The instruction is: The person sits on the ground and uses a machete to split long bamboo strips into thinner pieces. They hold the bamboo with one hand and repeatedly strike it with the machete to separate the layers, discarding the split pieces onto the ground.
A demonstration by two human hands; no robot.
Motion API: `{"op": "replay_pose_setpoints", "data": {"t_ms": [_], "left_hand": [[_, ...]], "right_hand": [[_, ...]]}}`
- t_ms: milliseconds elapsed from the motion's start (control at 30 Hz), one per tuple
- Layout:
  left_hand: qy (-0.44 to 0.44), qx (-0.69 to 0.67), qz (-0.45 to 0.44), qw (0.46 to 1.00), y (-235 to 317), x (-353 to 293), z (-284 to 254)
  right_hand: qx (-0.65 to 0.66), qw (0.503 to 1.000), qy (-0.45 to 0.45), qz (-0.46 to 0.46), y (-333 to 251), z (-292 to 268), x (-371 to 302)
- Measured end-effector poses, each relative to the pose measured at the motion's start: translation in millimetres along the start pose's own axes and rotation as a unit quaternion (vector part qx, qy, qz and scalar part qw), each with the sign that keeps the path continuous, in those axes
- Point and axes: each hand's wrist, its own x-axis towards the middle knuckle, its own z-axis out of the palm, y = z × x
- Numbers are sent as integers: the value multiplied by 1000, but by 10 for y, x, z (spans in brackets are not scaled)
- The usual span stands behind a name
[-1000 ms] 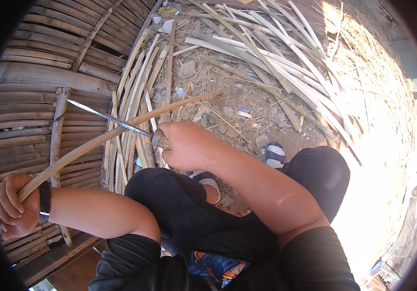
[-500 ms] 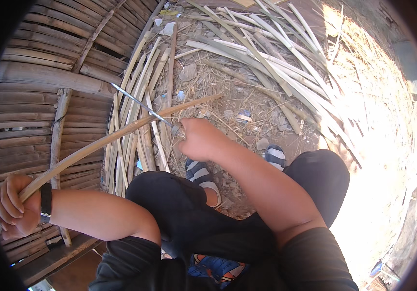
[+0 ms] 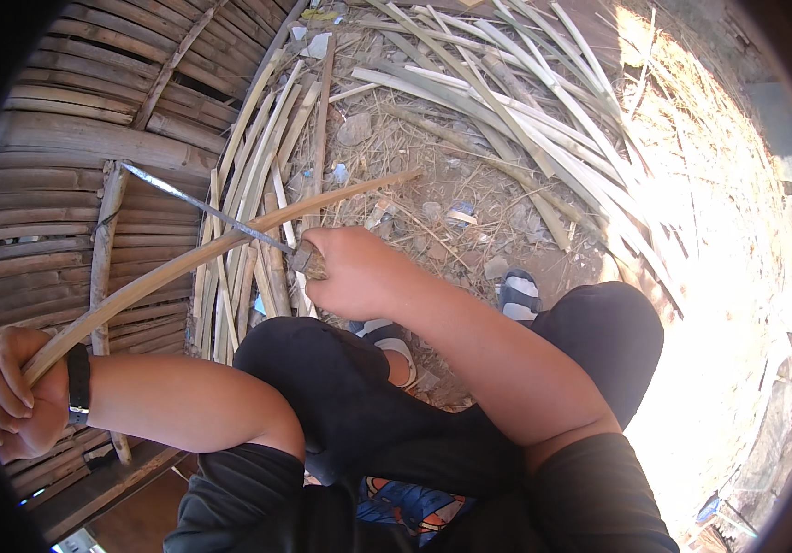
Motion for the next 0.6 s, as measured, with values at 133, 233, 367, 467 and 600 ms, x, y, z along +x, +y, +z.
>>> {"op": "replay_pose_setpoints", "data": {"t_ms": [133,233,367,467,600], "left_hand": [[29,-1,-6,1000,2,-16,6],[45,13,-6,999,36,-35,-54],[38,45,-21,998,53,35,3],[55,35,-26,998,-4,47,58],[115,61,7,991,9,6,5]], "right_hand": [[-32,996,57,65,509,49,146],[-38,993,24,113,539,-37,160],[8,1000,13,26,130,57,59],[1,997,80,22,431,194,118],[-28,985,60,156,687,133,179]]}}
